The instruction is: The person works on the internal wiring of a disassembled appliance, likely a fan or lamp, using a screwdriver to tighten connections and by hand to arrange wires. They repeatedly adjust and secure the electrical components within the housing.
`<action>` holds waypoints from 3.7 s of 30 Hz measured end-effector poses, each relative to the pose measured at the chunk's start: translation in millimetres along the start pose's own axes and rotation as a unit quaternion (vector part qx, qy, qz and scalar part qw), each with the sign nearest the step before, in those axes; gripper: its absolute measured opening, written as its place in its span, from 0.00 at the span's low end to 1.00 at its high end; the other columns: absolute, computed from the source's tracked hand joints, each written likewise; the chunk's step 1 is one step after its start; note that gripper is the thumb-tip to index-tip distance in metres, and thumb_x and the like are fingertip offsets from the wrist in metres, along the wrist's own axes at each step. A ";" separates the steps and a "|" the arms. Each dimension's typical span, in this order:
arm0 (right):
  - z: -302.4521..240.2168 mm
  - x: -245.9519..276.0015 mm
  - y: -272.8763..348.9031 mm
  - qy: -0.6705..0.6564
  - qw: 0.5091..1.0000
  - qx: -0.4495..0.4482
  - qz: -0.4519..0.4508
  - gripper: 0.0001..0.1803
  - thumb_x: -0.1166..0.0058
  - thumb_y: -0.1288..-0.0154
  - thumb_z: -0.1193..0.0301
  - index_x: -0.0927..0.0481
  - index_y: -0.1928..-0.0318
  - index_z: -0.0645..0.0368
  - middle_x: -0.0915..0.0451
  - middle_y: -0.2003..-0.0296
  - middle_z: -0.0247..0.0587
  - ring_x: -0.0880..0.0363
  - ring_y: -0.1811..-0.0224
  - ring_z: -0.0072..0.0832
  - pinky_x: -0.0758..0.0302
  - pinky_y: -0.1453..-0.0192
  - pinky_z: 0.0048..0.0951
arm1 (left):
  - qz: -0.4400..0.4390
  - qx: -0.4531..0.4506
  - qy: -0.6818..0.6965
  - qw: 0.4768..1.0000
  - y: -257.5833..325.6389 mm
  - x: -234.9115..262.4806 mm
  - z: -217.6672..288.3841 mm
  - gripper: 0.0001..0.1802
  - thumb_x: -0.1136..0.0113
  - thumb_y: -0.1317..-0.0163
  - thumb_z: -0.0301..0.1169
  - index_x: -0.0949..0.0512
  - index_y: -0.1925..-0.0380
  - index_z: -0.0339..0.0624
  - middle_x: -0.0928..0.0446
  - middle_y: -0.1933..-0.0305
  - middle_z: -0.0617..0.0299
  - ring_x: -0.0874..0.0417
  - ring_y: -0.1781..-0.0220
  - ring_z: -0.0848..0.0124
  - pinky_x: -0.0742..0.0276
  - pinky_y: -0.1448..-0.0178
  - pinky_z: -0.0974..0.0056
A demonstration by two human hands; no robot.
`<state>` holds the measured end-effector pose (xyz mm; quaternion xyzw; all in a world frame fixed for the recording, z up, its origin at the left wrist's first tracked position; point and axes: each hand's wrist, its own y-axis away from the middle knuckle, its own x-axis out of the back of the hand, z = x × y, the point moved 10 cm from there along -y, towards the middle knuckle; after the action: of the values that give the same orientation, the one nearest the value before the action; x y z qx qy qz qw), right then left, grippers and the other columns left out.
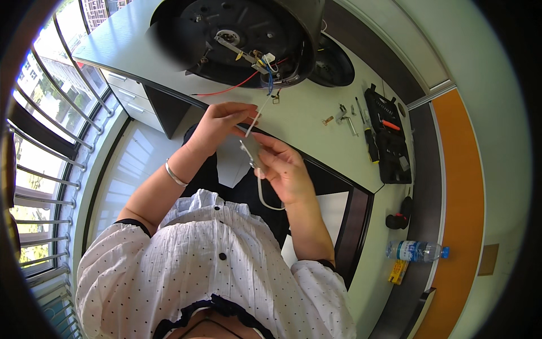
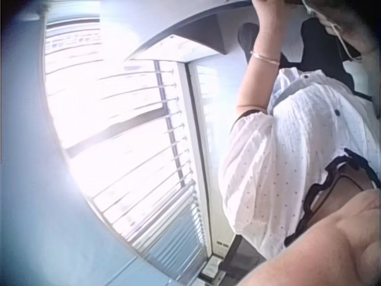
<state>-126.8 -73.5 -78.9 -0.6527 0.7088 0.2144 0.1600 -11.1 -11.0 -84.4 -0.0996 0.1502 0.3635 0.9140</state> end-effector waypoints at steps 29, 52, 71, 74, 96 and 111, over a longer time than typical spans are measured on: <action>-89.5 -10.7 -45.3 0.646 0.576 0.370 0.340 0.08 0.41 0.42 0.67 0.18 0.72 0.59 0.24 0.85 0.39 0.26 0.85 0.33 0.31 0.81 0.29 | 0.004 -0.179 -0.565 0.805 61.3 14.2 74.7 0.05 0.42 0.49 0.26 0.24 0.74 0.35 0.28 0.78 0.52 0.25 0.75 0.54 0.28 0.70 0.59; -90.3 -13.7 -57.6 0.692 0.486 0.360 0.394 0.07 0.41 0.45 0.67 0.20 0.73 0.56 0.23 0.84 0.36 0.24 0.83 0.33 0.29 0.77 0.31 | -0.056 -0.148 -0.619 0.769 53.0 10.0 27.4 0.05 0.48 0.48 0.27 0.25 0.77 0.37 0.24 0.78 0.51 0.21 0.71 0.54 0.25 0.65 0.56; -114.3 10.2 -6.5 0.304 0.789 0.433 0.312 0.08 0.48 0.34 0.72 0.32 0.63 0.61 0.26 0.75 0.35 0.36 0.81 0.13 0.38 0.77 0.14 | 0.072 -0.151 -0.542 0.824 52.1 46.6 69.6 0.14 0.40 0.48 0.25 0.27 0.59 0.40 0.20 0.70 0.50 0.19 0.70 0.55 0.24 0.64 0.58; -114.0 21.1 3.0 0.275 0.798 0.430 0.321 0.07 0.50 0.33 0.72 0.32 0.63 0.61 0.26 0.76 0.35 0.35 0.81 0.14 0.39 0.78 0.14 | 0.079 -0.173 -0.546 0.816 53.8 50.1 88.9 0.14 0.39 0.48 0.26 0.25 0.60 0.40 0.20 0.70 0.50 0.18 0.71 0.58 0.23 0.64 0.61; -118.5 81.6 23.1 0.675 0.556 0.308 0.375 0.05 0.42 0.43 0.71 0.19 0.66 0.57 0.22 0.75 0.37 0.24 0.78 0.31 0.28 0.72 0.30 | 0.024 -0.255 -0.543 0.800 -2.5 14.9 189.2 0.11 0.38 0.49 0.29 0.21 0.66 0.34 0.22 0.78 0.54 0.19 0.77 0.69 0.25 0.73 0.69; -112.6 86.7 14.6 0.691 0.554 0.282 0.370 0.08 0.44 0.47 0.75 0.19 0.64 0.57 0.21 0.71 0.39 0.22 0.74 0.34 0.26 0.69 0.32 | 0.059 -0.200 -0.451 0.868 -32.4 28.1 202.2 0.17 0.34 0.47 0.29 0.22 0.58 0.34 0.23 0.74 0.63 0.23 0.75 0.78 0.25 0.71 0.73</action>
<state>-143.7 -204.7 -24.9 -0.2021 0.8048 -0.4731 -0.2961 71.7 42.5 97.2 -0.0969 -0.3484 0.4445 0.8195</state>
